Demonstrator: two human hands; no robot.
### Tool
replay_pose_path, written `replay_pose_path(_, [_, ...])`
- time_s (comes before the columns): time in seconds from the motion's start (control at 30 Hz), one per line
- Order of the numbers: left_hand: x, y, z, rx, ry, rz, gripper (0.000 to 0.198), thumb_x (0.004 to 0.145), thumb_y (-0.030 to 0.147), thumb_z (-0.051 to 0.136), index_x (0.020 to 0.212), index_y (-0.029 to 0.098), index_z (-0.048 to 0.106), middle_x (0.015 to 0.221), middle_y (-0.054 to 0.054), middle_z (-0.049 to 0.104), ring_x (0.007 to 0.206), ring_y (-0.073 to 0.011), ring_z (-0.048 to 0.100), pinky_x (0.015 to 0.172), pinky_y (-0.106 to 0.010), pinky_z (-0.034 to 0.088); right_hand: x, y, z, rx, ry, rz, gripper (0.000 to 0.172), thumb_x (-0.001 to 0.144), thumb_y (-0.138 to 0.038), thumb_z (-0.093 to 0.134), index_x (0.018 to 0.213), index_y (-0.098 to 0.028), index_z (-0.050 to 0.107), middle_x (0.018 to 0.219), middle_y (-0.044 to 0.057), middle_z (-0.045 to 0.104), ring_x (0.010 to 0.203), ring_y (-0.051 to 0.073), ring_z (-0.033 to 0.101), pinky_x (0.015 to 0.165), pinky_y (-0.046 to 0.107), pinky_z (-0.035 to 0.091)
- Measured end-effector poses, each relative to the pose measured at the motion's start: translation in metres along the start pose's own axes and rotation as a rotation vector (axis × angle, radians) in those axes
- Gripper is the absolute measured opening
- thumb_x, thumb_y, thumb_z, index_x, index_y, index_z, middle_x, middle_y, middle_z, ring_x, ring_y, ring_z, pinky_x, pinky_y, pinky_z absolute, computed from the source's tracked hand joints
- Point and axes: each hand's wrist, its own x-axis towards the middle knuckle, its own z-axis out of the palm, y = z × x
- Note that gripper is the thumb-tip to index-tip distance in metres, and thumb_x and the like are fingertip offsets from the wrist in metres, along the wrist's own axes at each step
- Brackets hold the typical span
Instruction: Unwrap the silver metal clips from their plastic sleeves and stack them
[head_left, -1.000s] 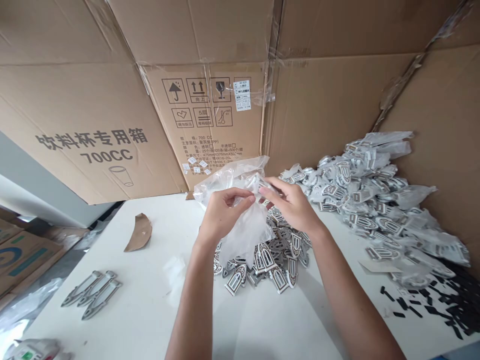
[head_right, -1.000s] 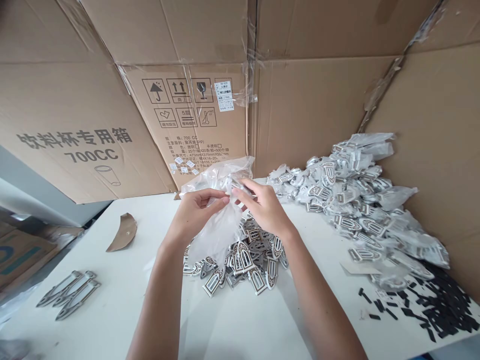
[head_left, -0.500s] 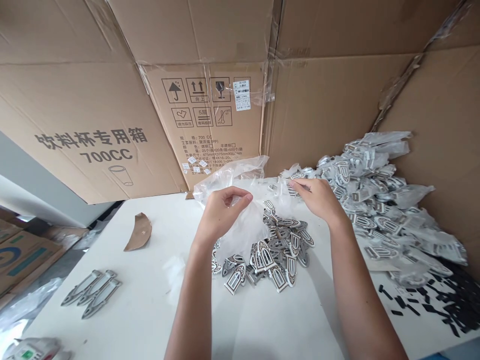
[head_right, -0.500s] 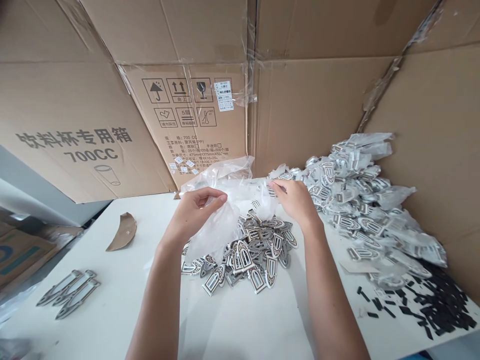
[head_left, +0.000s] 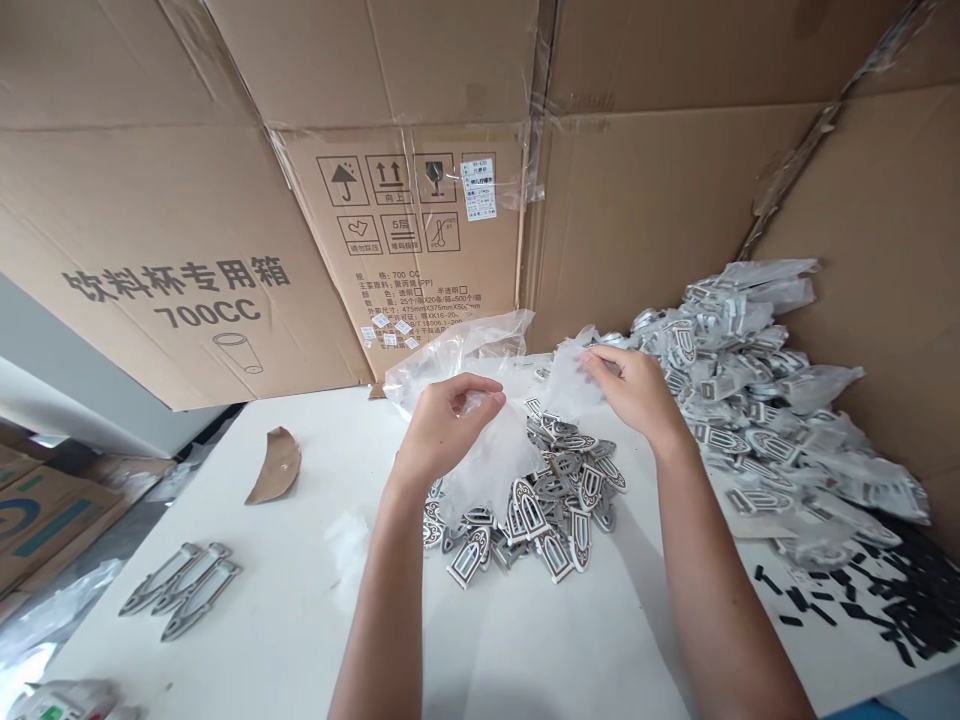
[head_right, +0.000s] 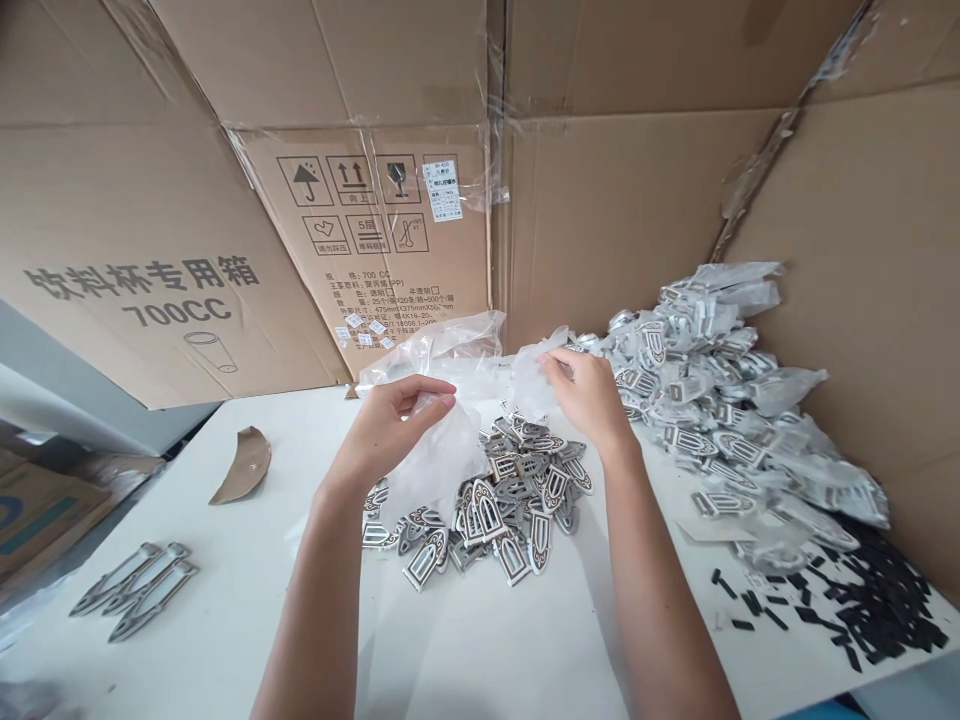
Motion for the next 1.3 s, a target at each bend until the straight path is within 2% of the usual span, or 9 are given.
replay_pose_path(0.17, [-0.001, 0.002, 0.001, -0.043, -0.149, 0.106, 0.027, 0.095, 0.028, 0.072, 0.120, 0.028, 0.080, 0.118, -0.003, 0.080, 0.102, -0.0205, 0.071, 0.101, -0.043, 0.057, -0.005, -0.023, 0.018, 0.273, -0.120, 0.013, 0.040, 0.104, -0.059, 0.063, 0.097, -0.024, 0.082, 0.095, 0.007, 0.081, 0.088, 0.026, 0.073, 0.083, 0.039, 0.052])
replay_pose_path(0.33, [0.000, 0.001, 0.004, -0.098, -0.158, 0.187, 0.045, 0.094, 0.022, 0.075, 0.138, 0.029, 0.069, 0.086, 0.003, 0.072, 0.086, -0.0174, 0.069, 0.097, -0.040, 0.059, -0.008, -0.041, 0.039, 0.500, -0.368, -0.034, 0.040, 0.104, -0.060, 0.065, 0.091, -0.025, 0.080, 0.092, 0.004, 0.077, 0.089, 0.024, 0.068, 0.084, 0.039, 0.051])
replay_pose_path(0.53, [0.006, -0.005, 0.004, -0.017, -0.027, 0.198, 0.011, 0.094, 0.029, 0.080, 0.103, 0.026, 0.075, 0.100, -0.001, 0.078, 0.095, -0.0196, 0.071, 0.094, -0.040, 0.056, -0.003, -0.039, 0.051, 0.721, -0.621, -0.033, 0.037, 0.100, -0.061, 0.072, 0.102, -0.025, 0.083, 0.101, 0.003, 0.078, 0.097, 0.023, 0.066, 0.090, 0.038, 0.050])
replay_pose_path(0.73, [0.007, -0.012, 0.001, 0.084, 0.011, 0.246, 0.017, 0.090, 0.035, 0.086, 0.100, 0.027, 0.074, 0.128, -0.004, 0.071, 0.123, -0.0250, 0.066, 0.106, -0.044, 0.052, 0.000, -0.028, 0.050, 0.790, -0.767, -0.069, 0.035, 0.100, -0.058, 0.075, 0.117, -0.028, 0.084, 0.109, 0.003, 0.079, 0.101, 0.022, 0.067, 0.092, 0.039, 0.052])
replay_pose_path(0.87, [0.008, -0.015, 0.001, 0.031, -0.091, 0.151, 0.016, 0.093, 0.034, 0.081, 0.098, 0.025, 0.068, 0.106, -0.001, 0.075, 0.104, -0.0216, 0.070, 0.101, -0.043, 0.054, 0.003, -0.016, 0.050, 0.782, -0.820, -0.077, 0.035, 0.100, -0.058, 0.074, 0.117, -0.028, 0.083, 0.107, 0.003, 0.079, 0.105, 0.024, 0.069, 0.100, 0.042, 0.055])
replay_pose_path(1.0, [0.009, -0.019, 0.003, 0.045, -0.052, 0.121, 0.015, 0.091, 0.026, 0.078, 0.101, 0.025, 0.066, 0.100, 0.000, 0.073, 0.097, -0.0196, 0.068, 0.096, -0.039, 0.056, 0.013, 0.021, 0.067, 0.725, -0.585, 0.072, 0.039, 0.098, -0.058, 0.074, 0.119, -0.026, 0.081, 0.129, 0.008, 0.073, 0.109, 0.024, 0.070, 0.101, 0.043, 0.060])
replay_pose_path(1.13, [0.008, -0.021, 0.002, 0.108, -0.024, 0.108, 0.025, 0.091, 0.025, 0.079, 0.114, 0.027, 0.068, 0.100, 0.000, 0.068, 0.100, -0.0206, 0.067, 0.099, -0.042, 0.056, 0.025, 0.081, 0.098, 0.431, 0.040, 0.342, 0.061, 0.082, -0.049, 0.084, 0.137, -0.026, 0.072, 0.160, 0.014, 0.048, 0.105, 0.023, 0.072, 0.107, 0.047, 0.061])
replay_pose_path(1.2, [0.007, -0.021, 0.002, 0.123, -0.020, 0.104, 0.028, 0.092, 0.026, 0.078, 0.118, 0.028, 0.068, 0.100, -0.001, 0.067, 0.100, -0.0206, 0.067, 0.101, -0.043, 0.057, 0.029, 0.105, 0.111, 0.401, 0.124, 0.427, 0.071, 0.081, -0.050, 0.082, 0.146, -0.026, 0.065, 0.166, 0.016, 0.036, 0.094, 0.019, 0.072, 0.106, 0.048, 0.062])
replay_pose_path(1.3, [0.007, -0.021, 0.000, 0.137, -0.022, 0.096, 0.031, 0.093, 0.027, 0.077, 0.122, 0.028, 0.067, 0.098, -0.001, 0.066, 0.097, -0.0206, 0.066, 0.102, -0.045, 0.056, 0.034, 0.122, 0.120, 0.422, 0.085, 0.401, 0.072, 0.083, -0.054, 0.079, 0.149, -0.029, 0.064, 0.166, 0.016, 0.035, 0.085, 0.016, 0.074, 0.097, 0.047, 0.066])
